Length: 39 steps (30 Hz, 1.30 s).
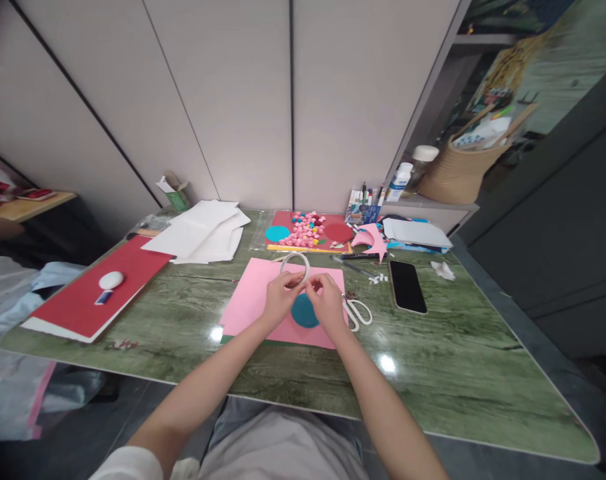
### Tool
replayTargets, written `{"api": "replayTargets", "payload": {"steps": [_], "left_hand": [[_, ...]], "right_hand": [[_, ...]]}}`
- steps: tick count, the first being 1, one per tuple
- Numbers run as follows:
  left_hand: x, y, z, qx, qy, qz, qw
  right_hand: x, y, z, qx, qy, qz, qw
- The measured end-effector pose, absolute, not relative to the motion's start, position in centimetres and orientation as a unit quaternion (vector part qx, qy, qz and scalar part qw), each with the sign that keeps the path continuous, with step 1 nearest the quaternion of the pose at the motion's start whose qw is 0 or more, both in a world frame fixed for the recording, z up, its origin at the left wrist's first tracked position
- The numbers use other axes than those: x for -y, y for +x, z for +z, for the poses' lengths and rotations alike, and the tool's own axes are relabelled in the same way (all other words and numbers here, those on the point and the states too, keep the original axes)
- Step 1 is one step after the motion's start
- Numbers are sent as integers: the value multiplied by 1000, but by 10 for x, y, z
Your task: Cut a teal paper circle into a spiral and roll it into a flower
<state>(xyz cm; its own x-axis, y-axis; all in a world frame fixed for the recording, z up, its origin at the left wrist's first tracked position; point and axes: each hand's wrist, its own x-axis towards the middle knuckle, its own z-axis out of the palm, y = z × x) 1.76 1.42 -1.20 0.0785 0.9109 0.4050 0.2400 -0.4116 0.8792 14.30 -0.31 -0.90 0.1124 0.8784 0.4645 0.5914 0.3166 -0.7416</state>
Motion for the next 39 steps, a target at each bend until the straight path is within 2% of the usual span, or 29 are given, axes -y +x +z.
{"api": "replayTargets", "payload": {"steps": [19, 24, 26, 39], "left_hand": [[-11, 22, -7, -428, 617, 533, 390], [-14, 18, -1, -444, 578, 546, 413], [-18, 16, -3, -447, 557, 550, 434], [-20, 18, -12, -412, 539, 535, 504]], "right_hand": [[-10, 153, -20, 582, -575, 265, 511], [-13, 163, -13, 533, -503, 368, 572], [-10, 161, -8, 547, -485, 381, 566], [3, 151, 3, 654, -512, 201, 519]]}}
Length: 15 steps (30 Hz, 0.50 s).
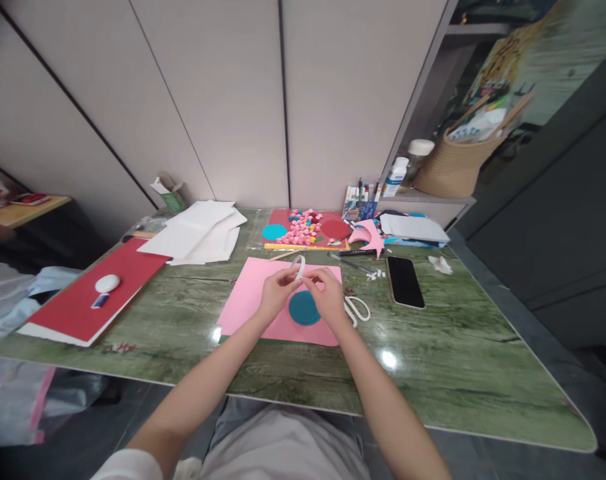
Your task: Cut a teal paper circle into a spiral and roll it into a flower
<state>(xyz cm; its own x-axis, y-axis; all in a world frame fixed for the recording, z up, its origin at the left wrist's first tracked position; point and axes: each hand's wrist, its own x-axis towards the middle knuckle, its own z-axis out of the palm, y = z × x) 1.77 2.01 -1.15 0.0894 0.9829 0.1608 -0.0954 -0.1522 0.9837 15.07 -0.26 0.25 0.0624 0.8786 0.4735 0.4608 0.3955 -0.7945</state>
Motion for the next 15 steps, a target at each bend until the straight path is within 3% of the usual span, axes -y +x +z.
{"api": "replayTargets", "payload": {"steps": [10, 15], "left_hand": [[-14, 24, -10, -411, 535, 532, 511], [-8, 26, -2, -388, 519, 545, 532]], "right_hand": [[5, 144, -2, 652, -556, 126, 499], [8, 137, -5, 622, -565, 118, 529]]}}
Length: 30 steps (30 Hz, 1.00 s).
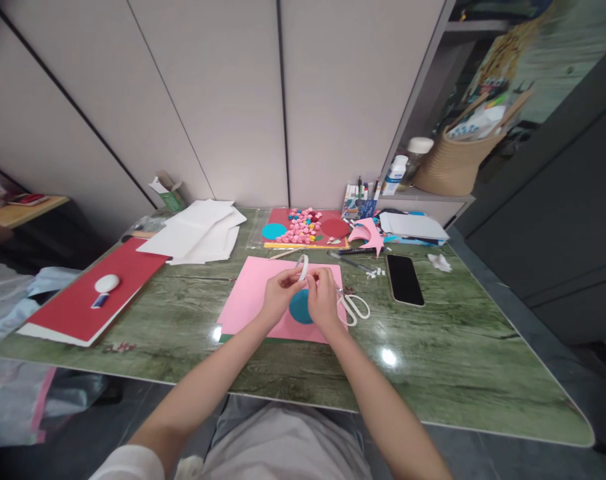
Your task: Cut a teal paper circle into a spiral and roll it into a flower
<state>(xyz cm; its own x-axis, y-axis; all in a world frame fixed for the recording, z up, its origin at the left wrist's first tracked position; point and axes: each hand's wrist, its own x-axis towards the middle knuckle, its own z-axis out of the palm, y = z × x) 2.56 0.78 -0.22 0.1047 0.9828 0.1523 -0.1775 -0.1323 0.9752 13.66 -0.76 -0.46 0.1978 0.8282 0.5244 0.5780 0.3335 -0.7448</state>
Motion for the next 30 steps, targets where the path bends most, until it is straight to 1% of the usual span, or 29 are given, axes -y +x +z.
{"api": "replayTargets", "payload": {"steps": [13, 18, 20, 23, 26, 30], "left_hand": [[-7, 28, -8, -376, 505, 560, 539], [-3, 23, -2, -380, 520, 567, 514], [-6, 20, 0, -393, 525, 568, 497], [-20, 10, -3, -434, 567, 547, 437], [-41, -8, -11, -474, 635, 473, 386], [-58, -31, -21, -529, 728, 366, 238]], "right_hand": [[9, 123, -12, 553, -589, 128, 575], [-13, 167, -21, 456, -645, 97, 606], [-22, 190, -22, 446, -646, 105, 610], [-28, 207, -20, 423, -623, 188, 630], [-25, 202, -14, 404, -585, 297, 637], [-14, 189, -2, 371, -512, 466, 619]]}}
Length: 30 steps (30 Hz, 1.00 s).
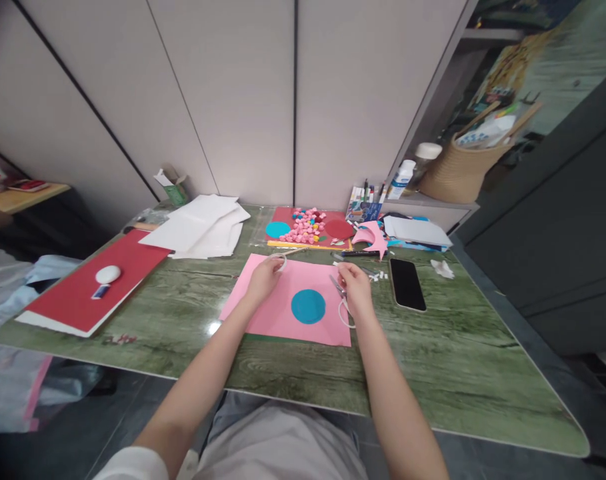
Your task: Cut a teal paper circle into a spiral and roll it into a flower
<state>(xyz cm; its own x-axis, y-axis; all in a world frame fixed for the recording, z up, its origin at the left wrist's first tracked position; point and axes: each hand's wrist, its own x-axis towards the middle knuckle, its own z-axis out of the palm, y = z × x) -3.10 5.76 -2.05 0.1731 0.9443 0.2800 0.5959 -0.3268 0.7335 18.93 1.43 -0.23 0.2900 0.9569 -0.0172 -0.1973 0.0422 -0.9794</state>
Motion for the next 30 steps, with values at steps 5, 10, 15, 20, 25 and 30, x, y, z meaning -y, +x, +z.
{"api": "replayTargets", "payload": {"steps": [5, 10, 15, 20, 25, 30], "left_hand": [[-40, -29, -15, -545, 805, 196, 129], [-5, -29, 1, -364, 908, 122, 171], [14, -47, -9, -270, 922, 124, 247], [11, -49, -20, -263, 937, 86, 212], [16, -43, -25, -274, 942, 74, 177], [27, -38, -30, -314, 936, 76, 143]], "right_hand": [[-2, 188, 5, 301, -456, 636, 545], [11, 201, -8, 250, -430, 770, 401], [19, 206, -14, 210, -403, 836, 308], [18, 207, -8, 180, -393, 855, 285], [22, 204, -3, 135, -395, 861, 292], [22, 204, -3, 111, -449, 821, 334]]}}
